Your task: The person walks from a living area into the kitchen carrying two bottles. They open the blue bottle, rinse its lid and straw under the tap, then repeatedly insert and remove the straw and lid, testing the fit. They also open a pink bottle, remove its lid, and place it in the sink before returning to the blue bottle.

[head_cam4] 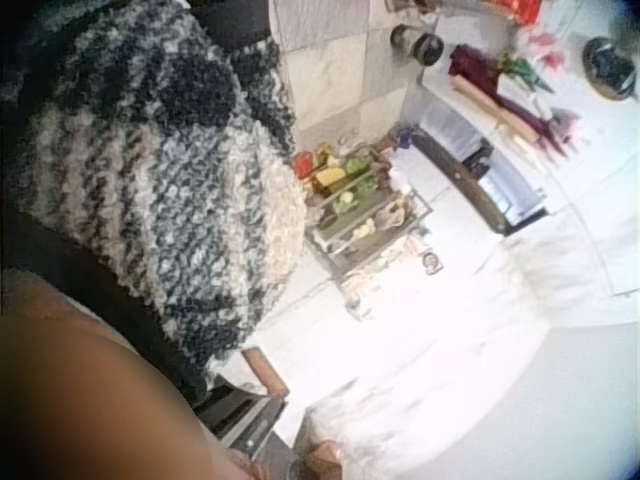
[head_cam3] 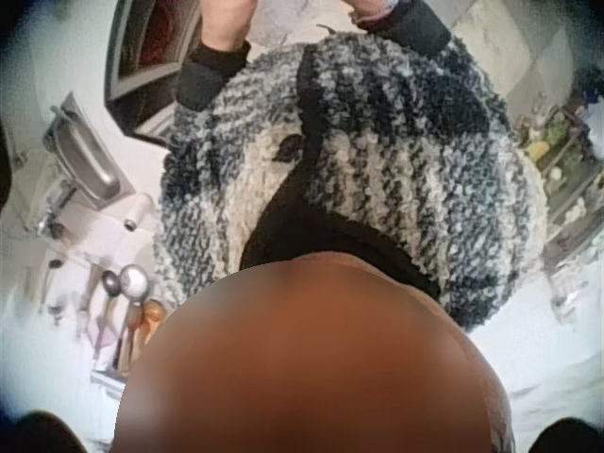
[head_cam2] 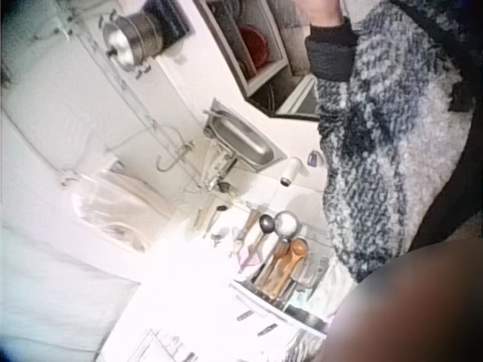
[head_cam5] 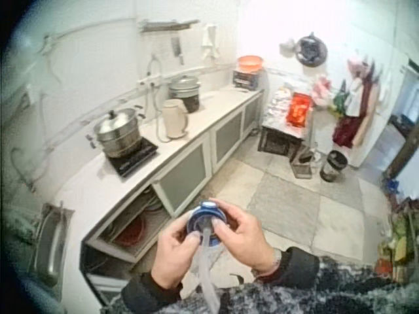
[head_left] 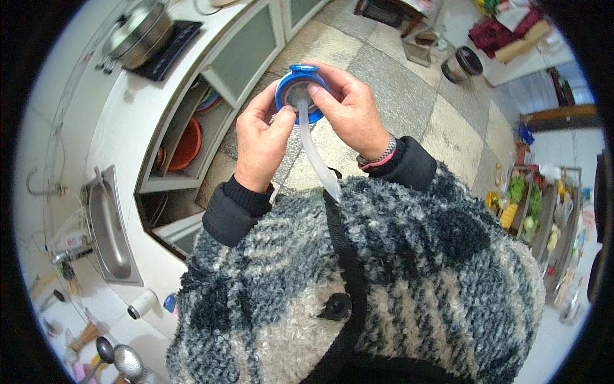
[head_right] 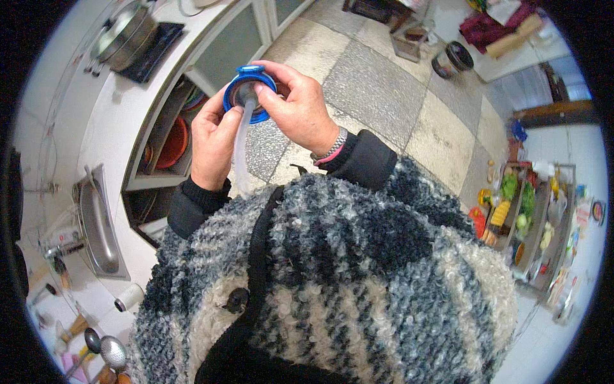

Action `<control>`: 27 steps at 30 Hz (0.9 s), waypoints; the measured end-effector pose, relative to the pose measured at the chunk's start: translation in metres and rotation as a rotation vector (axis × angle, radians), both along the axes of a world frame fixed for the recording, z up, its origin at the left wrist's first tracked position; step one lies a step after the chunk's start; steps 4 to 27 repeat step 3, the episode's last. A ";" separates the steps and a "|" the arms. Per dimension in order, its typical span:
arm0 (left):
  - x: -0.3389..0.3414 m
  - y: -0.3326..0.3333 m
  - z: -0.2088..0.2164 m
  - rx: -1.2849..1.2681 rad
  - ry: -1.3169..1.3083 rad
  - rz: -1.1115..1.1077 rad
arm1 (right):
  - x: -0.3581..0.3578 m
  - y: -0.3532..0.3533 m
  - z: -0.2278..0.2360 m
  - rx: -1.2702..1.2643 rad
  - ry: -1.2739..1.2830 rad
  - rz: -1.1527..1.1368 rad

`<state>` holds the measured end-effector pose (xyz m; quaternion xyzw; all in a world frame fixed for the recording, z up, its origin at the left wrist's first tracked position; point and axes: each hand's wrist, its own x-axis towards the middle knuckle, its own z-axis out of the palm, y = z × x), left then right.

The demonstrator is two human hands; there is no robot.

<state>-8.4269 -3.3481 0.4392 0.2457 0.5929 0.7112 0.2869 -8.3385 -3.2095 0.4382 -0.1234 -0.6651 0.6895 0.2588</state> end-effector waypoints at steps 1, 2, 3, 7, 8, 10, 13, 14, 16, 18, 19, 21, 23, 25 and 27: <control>0.020 0.051 -0.021 -0.021 0.013 -0.032 | 0.023 0.051 -0.023 0.003 -0.016 -0.014; 0.047 0.108 -0.041 -0.025 0.015 -0.047 | 0.052 0.107 -0.045 0.005 -0.031 -0.027; 0.079 0.168 -0.060 -0.047 0.014 -0.052 | 0.086 0.163 -0.065 -0.022 -0.039 -0.044; 0.079 0.168 -0.060 -0.047 0.014 -0.052 | 0.086 0.163 -0.065 -0.022 -0.039 -0.044; 0.079 0.168 -0.060 -0.047 0.014 -0.052 | 0.086 0.163 -0.065 -0.022 -0.039 -0.044; 0.079 0.168 -0.060 -0.047 0.014 -0.052 | 0.086 0.163 -0.065 -0.022 -0.039 -0.044; 0.079 0.168 -0.060 -0.047 0.014 -0.052 | 0.086 0.163 -0.065 -0.022 -0.039 -0.044; 0.079 0.168 -0.060 -0.047 0.014 -0.052 | 0.086 0.163 -0.065 -0.022 -0.039 -0.044; 0.079 0.168 -0.060 -0.047 0.014 -0.052 | 0.086 0.163 -0.065 -0.022 -0.039 -0.044; 0.079 0.168 -0.060 -0.047 0.014 -0.052 | 0.086 0.163 -0.065 -0.022 -0.039 -0.044; 0.079 0.168 -0.060 -0.047 0.014 -0.052 | 0.086 0.163 -0.065 -0.022 -0.039 -0.044; 0.079 0.168 -0.060 -0.047 0.014 -0.052 | 0.086 0.163 -0.065 -0.022 -0.039 -0.044; 0.079 0.168 -0.060 -0.047 0.014 -0.052 | 0.086 0.163 -0.065 -0.022 -0.039 -0.044; 0.079 0.168 -0.060 -0.047 0.014 -0.052 | 0.086 0.163 -0.065 -0.022 -0.039 -0.044; 0.079 0.168 -0.060 -0.047 0.014 -0.052 | 0.086 0.163 -0.065 -0.022 -0.039 -0.044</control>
